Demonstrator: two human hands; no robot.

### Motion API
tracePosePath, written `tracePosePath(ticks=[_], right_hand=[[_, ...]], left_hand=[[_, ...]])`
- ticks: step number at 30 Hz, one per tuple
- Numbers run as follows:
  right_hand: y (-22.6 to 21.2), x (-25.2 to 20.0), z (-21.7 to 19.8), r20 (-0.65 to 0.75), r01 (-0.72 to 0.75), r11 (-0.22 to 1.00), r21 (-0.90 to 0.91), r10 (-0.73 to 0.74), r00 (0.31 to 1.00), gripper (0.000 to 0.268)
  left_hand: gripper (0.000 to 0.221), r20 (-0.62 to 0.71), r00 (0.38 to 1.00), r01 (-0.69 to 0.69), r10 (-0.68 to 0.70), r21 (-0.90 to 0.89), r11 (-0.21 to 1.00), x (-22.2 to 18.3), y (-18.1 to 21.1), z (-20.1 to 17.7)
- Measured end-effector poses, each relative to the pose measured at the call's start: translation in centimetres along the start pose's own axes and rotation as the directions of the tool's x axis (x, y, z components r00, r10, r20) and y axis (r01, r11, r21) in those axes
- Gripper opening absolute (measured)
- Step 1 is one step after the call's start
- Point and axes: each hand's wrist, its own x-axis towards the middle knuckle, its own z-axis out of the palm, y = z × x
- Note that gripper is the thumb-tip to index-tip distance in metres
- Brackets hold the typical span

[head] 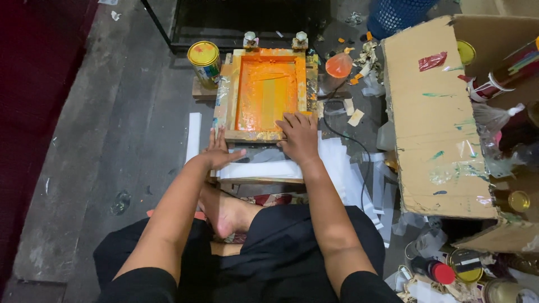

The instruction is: Manual screen printing process where the operator uses a squeegee to apply orange ink through a screen and then handles individual material strips.

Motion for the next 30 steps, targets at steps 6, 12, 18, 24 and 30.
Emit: tracePosePath(ticks=[6, 12, 18, 24, 30], right_hand=[[-0.2, 0.2, -1.0, -0.224, 0.085, 0.996, 0.022, -0.078, 0.971, 0.048], [-0.5, 1.0, -1.1, -0.488, 0.084, 0.995, -0.060, -0.103, 0.867, 0.045], [-0.6, 1.3, -0.3, -0.531, 0.055, 0.998, -0.042, -0.069, 0.845, 0.047], [-0.5, 1.4, -0.1, -0.534, 0.054, 0.999, -0.009, -0.051, 0.844, 0.051], [-0.1, 1.2, -0.1, -0.528, 0.068, 0.997, 0.032, -0.041, 0.848, 0.055]], left_hand=[[0.132, 0.015, 1.000, -0.007, 0.007, 0.050, 0.999, -0.1, 0.1, 0.1], [0.120, -0.025, 0.999, -0.022, 0.023, 0.026, 0.999, -1.4, 0.8, -0.4], [0.116, -0.113, 0.993, -0.017, 0.012, -0.046, 0.999, -2.1, 1.4, -0.2], [0.088, -0.345, 0.938, 0.026, -0.032, -0.024, 0.999, -3.0, 5.5, -0.8], [0.060, -0.361, 0.902, -0.128, 0.238, 0.304, 0.944, 4.9, 7.1, 4.1]])
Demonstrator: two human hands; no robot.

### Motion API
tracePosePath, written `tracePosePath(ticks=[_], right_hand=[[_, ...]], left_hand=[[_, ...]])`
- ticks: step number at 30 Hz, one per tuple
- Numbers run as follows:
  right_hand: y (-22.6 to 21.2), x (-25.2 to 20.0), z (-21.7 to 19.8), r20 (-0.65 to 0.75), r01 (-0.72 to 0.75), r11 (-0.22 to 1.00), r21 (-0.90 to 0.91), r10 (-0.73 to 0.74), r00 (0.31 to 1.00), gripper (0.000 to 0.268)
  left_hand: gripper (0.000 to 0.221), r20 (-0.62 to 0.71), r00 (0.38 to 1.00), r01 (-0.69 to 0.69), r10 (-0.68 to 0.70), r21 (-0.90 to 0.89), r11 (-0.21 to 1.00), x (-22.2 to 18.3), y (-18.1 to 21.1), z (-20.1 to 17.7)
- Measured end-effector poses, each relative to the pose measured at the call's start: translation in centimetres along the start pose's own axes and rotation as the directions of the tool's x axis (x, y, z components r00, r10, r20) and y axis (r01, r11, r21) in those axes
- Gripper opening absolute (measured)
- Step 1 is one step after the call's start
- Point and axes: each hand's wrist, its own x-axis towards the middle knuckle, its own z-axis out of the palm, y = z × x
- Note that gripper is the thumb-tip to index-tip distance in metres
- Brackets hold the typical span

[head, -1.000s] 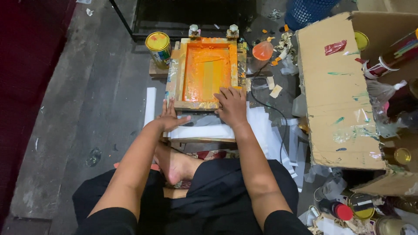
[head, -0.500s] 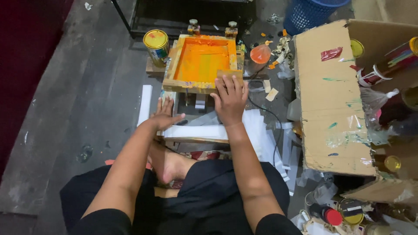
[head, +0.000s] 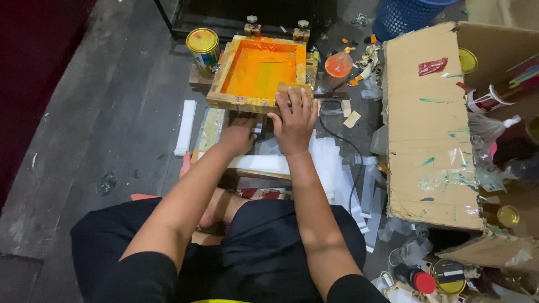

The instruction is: Manual screen printing process where the operator uses a squeegee to apply orange ink through a screen and then handles individual material strips.

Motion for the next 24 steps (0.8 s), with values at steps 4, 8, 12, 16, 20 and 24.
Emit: tracePosePath(ticks=[4, 8, 12, 16, 20, 24], right_hand=[[0.3, -0.1, -0.1, 0.003, -0.012, 0.999, 0.029, 0.012, 1.000, 0.060], [0.6, 0.1, -0.2, 0.021, -0.024, 0.998, 0.062, 0.022, 1.000, 0.060], [1.0, 0.2, -0.1, 0.023, -0.027, 0.998, 0.064, 0.026, 0.999, 0.062], [1.2, 0.1, -0.2, 0.050, -0.034, 0.997, 0.071, 0.030, 0.998, 0.066], [1.0, -0.3, -0.7, 0.190, -0.059, 0.996, 0.060, 0.047, 0.981, 0.073], [0.4, -1.4, -1.0, 0.282, -0.068, 0.998, 0.016, 0.060, 0.957, 0.076]], left_hand=[[0.061, 0.041, 0.998, -0.059, 0.055, 0.113, 0.992, 1.5, 0.4, 1.2], [0.033, -0.063, 0.975, -0.173, 0.211, 0.377, 0.910, -0.2, 1.8, -2.0], [0.021, -0.129, 0.947, -0.227, 0.295, 0.381, 0.896, -2.2, 0.5, -2.3], [0.030, -0.361, 0.860, -0.281, 0.360, 0.253, 0.926, -8.3, 0.0, -4.1], [0.050, -0.581, 0.765, -0.256, 0.279, 0.123, 0.959, -13.6, -1.1, -3.6], [0.041, -0.677, 0.735, -0.173, -0.038, -0.242, 0.955, -18.9, -0.8, -2.3]])
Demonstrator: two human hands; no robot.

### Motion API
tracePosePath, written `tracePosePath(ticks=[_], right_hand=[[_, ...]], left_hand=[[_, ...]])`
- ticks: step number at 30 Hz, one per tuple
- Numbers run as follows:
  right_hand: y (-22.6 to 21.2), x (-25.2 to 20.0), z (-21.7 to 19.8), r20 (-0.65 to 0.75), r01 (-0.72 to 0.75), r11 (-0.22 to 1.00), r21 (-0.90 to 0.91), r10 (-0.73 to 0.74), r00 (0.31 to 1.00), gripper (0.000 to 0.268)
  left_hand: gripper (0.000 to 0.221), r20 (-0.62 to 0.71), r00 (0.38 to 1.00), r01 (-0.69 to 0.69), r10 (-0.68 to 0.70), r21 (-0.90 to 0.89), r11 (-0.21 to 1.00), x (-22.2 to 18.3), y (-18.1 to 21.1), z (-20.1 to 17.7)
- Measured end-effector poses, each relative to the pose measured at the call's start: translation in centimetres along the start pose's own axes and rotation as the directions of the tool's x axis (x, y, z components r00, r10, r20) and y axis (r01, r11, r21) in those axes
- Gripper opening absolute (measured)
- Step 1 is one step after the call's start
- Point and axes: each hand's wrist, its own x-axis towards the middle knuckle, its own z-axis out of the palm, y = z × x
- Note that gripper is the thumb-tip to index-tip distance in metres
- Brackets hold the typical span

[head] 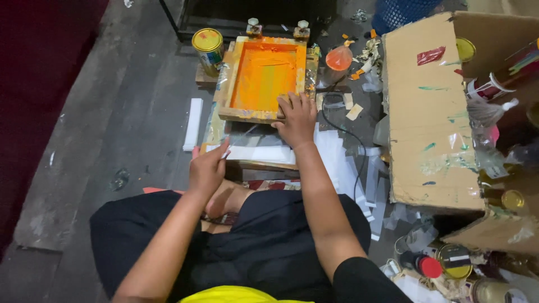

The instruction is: Manual screen printing process where the operator uses a squeegee to apply orange ink through a screen and then handles individual material strips.

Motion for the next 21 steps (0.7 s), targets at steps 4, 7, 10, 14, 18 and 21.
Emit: tracePosePath(ticks=[4, 7, 10, 14, 18, 21], right_hand=[[0.3, -1.1, 1.7, 0.032, -0.008, 0.998, -0.068, 0.011, 0.999, 0.078], [-0.3, -2.1, 2.0, 0.054, 0.004, 0.988, -0.153, 0.004, 0.999, 0.075], [-0.7, -2.7, 1.8, 0.058, -0.011, 0.975, -0.222, 0.024, 0.998, 0.070], [-1.5, -4.2, 0.4, 0.266, -0.041, 0.978, -0.205, 0.095, 0.959, 0.065], [-5.0, -7.9, -4.1, 0.684, -0.257, 0.966, -0.010, 0.194, 0.703, 0.085], [-10.9, -12.7, -6.6, 0.563, -0.404, 0.669, 0.624, -0.027, 0.826, 0.059]], left_hand=[[0.052, -0.083, 0.995, 0.035, -0.055, -0.227, 0.973, -2.0, 0.9, -3.1], [0.037, -0.116, 0.963, 0.177, -0.244, -0.414, 0.893, -2.5, 3.1, -6.5], [0.025, -0.040, 0.917, 0.304, -0.396, -0.572, 0.762, -2.9, 3.9, -9.4], [0.014, 0.064, 0.852, 0.400, -0.519, -0.720, 0.567, -3.8, 3.5, -11.6], [0.016, 0.128, 0.832, 0.322, -0.540, -0.904, 0.282, -5.6, -0.3, -8.8], [0.012, 0.184, 0.811, 0.322, -0.555, -0.933, 0.160, -6.4, -1.2, -7.3]])
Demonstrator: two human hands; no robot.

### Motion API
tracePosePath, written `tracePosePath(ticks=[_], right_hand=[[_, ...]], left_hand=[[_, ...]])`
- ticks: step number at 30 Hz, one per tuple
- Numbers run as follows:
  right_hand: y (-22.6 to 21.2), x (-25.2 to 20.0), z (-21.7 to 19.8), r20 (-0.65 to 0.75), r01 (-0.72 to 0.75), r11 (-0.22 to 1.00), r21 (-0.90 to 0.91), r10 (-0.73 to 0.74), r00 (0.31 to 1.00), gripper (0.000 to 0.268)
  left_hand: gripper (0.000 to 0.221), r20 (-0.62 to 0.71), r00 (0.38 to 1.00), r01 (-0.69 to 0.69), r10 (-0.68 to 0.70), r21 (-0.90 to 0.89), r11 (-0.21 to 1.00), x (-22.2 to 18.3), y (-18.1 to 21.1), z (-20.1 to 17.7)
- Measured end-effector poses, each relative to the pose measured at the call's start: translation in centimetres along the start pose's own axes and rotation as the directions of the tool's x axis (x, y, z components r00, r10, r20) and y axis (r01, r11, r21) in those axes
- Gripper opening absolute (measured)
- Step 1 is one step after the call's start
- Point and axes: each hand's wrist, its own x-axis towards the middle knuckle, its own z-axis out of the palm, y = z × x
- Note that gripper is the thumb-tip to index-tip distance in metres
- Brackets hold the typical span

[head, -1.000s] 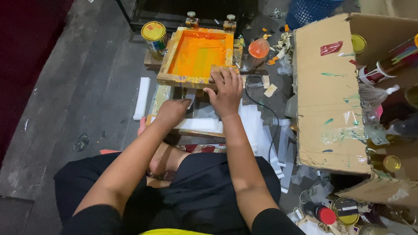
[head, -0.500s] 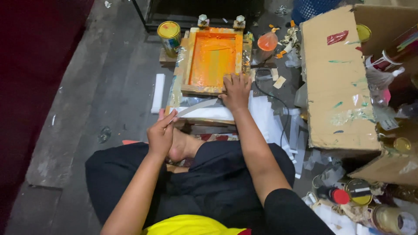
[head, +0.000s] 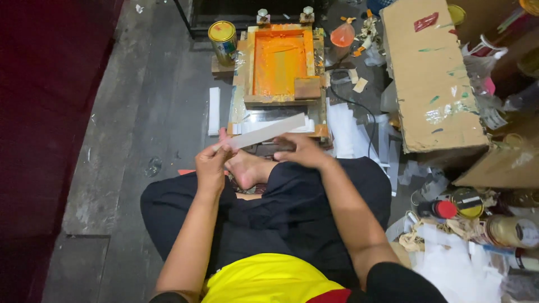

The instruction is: Manual screen printing process where the operator uses a squeegee to apply orange ink through a screen and then handles individual material strips.

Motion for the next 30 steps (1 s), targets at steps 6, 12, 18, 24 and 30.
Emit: tracePosePath(ticks=[6, 12, 18, 24, 30], right_hand=[[6.9, -0.5, 5.8, 0.026, 0.038, 0.865, 0.501, -0.059, 0.998, 0.073], [6.2, 0.2, 7.4, -0.093, 0.102, 0.807, 0.582, -0.058, 0.994, 0.044], [4.2, -1.1, 10.2, -0.253, -0.017, 0.930, 0.368, 0.118, 0.960, 0.080], [2.6, -2.3, 10.8, -0.346, 0.138, 0.942, 0.307, -0.025, 0.938, 0.024], [-0.3, -2.4, 10.7, -0.421, 0.158, 0.949, 0.272, -0.030, 0.907, 0.025]], left_hand=[[0.017, 0.036, 0.997, 0.071, -0.068, -0.077, 0.995, 0.4, -2.8, -0.2], [0.016, 0.049, 0.993, 0.108, -0.105, -0.060, 0.992, -0.2, -2.7, -0.8], [0.020, 0.077, 0.984, 0.162, -0.160, -0.024, 0.987, -1.2, -5.4, -2.6], [0.019, 0.149, 0.976, 0.136, -0.159, 0.158, 0.978, -3.4, -3.1, -1.4], [0.017, 0.168, 0.975, 0.111, -0.142, 0.185, 0.976, -3.1, -1.5, -1.7]])
